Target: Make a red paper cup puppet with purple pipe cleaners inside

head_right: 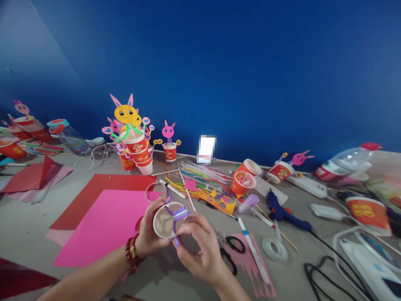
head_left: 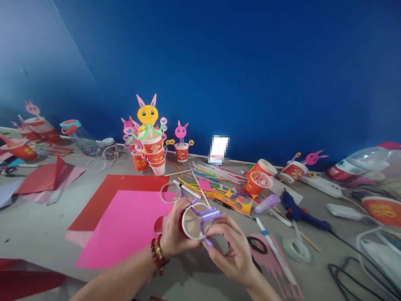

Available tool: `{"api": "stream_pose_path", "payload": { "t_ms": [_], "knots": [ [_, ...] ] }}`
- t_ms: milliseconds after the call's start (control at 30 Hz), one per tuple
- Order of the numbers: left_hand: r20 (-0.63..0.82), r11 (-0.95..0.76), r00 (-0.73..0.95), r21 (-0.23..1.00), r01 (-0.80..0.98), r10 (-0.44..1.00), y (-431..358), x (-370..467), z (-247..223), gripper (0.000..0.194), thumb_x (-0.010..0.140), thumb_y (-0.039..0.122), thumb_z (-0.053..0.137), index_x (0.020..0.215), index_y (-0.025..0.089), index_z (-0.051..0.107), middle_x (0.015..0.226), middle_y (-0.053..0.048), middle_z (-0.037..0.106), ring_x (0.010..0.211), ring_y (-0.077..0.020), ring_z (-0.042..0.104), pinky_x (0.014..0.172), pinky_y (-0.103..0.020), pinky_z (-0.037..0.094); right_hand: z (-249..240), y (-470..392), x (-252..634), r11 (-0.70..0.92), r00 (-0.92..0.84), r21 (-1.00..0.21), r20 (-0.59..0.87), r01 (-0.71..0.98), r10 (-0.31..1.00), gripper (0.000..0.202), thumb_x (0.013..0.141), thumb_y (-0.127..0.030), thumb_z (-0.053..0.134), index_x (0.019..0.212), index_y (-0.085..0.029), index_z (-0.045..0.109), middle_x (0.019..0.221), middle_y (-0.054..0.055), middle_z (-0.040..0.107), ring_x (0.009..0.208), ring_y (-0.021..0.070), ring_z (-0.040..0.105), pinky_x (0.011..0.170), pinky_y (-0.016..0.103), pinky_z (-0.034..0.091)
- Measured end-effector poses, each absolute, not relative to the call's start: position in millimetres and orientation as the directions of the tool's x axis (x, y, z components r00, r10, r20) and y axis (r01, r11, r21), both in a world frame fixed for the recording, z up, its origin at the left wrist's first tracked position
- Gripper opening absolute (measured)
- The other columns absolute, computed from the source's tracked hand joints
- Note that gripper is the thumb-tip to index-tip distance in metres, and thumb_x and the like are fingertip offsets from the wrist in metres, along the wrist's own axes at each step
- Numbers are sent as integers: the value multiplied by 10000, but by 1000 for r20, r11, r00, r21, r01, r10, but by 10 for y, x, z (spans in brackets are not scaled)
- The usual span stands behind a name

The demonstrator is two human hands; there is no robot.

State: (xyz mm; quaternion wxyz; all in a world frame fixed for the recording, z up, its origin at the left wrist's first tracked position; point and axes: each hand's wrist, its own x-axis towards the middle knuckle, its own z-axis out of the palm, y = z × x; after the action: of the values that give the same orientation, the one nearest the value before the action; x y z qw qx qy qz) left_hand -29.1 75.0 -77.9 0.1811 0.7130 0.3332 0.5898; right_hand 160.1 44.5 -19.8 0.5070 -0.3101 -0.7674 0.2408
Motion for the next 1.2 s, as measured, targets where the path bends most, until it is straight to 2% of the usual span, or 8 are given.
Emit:
{"api": "stream_pose_path", "payload": {
  "t_ms": [167, 533, 1000, 1200],
  "knots": [
    [727, -715, 84, 639, 283, 682, 756, -278, -785, 818, 636, 470, 845, 1323, 251, 456, 1197, -133, 629, 1117, -340, 649, 921, -484, 554, -217, 435, 1601, 687, -288, -685, 625, 243, 726, 215, 798, -90, 627, 951, -240, 643, 865, 31, 652, 871, 204, 618, 766, 293, 505],
    [721, -721, 90, 662, 206, 688, 734, -251, -785, 759, 747, 526, 780, 1364, 266, 424, 1215, -120, 598, 1100, -303, 652, 922, -458, 566, -199, 442, 1580, 691, -266, -681, 639, 241, 722, 190, 809, -93, 629, 930, -238, 638, 849, 27, 647, 832, 193, 625, 746, 289, 512],
    [665, -668, 68, 737, 105, 744, 718, -259, -946, 822, 701, 503, 826, 1375, 278, 414, 1246, -114, 578, 1112, -311, 645, 935, -469, 553, -177, 426, 1572, 698, -263, -671, 647, 249, 716, 197, 799, -86, 621, 927, -234, 636, 840, 25, 651, 830, 191, 616, 734, 286, 500],
    [641, -641, 57, 753, 146, 766, 718, -268, -963, 827, 670, 466, 848, 1355, 272, 428, 1228, -108, 593, 1086, -307, 652, 916, -458, 555, -179, 439, 1555, 691, -250, -680, 645, 245, 723, 173, 816, -90, 619, 912, -233, 628, 832, 21, 636, 812, 186, 611, 731, 291, 494]
  ]
}}
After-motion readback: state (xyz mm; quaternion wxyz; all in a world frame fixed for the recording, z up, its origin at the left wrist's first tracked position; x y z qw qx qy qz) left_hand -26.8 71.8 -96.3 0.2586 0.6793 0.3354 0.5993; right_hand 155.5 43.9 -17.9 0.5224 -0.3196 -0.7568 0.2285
